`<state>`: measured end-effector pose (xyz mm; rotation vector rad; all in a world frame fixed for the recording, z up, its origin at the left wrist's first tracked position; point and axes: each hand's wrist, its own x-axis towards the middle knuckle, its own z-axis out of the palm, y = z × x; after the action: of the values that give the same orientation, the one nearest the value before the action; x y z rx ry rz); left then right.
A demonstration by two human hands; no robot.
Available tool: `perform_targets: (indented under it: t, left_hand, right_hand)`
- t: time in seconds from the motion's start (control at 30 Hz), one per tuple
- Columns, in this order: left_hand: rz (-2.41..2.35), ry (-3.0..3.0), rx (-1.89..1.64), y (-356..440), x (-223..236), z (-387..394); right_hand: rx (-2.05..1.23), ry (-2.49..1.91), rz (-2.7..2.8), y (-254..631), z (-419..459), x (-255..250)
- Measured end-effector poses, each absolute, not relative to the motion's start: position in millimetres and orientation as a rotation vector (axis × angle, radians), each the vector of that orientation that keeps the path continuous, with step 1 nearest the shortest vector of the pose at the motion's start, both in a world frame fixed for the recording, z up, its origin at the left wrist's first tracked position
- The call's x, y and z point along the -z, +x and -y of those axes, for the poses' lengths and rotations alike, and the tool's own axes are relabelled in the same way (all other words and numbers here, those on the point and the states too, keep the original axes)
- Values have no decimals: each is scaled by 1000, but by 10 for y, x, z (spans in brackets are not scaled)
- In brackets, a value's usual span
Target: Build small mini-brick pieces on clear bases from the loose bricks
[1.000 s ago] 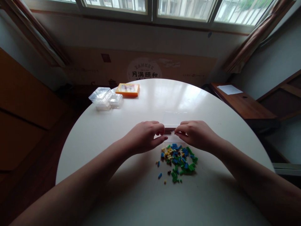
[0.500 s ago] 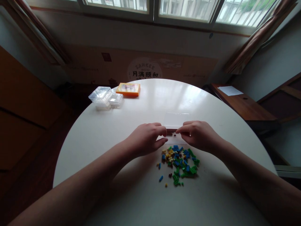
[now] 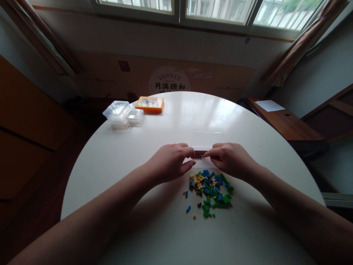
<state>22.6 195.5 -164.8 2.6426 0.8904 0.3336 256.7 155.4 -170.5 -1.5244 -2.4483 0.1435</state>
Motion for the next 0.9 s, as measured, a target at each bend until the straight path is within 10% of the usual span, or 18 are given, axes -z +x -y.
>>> perform_targets:
  t: [0.9]
  left_hand:
    - [-879,2660,-322,229,1634,-1948]
  right_hand:
    - [-116,-1538,2415,2527,-1554,1754]
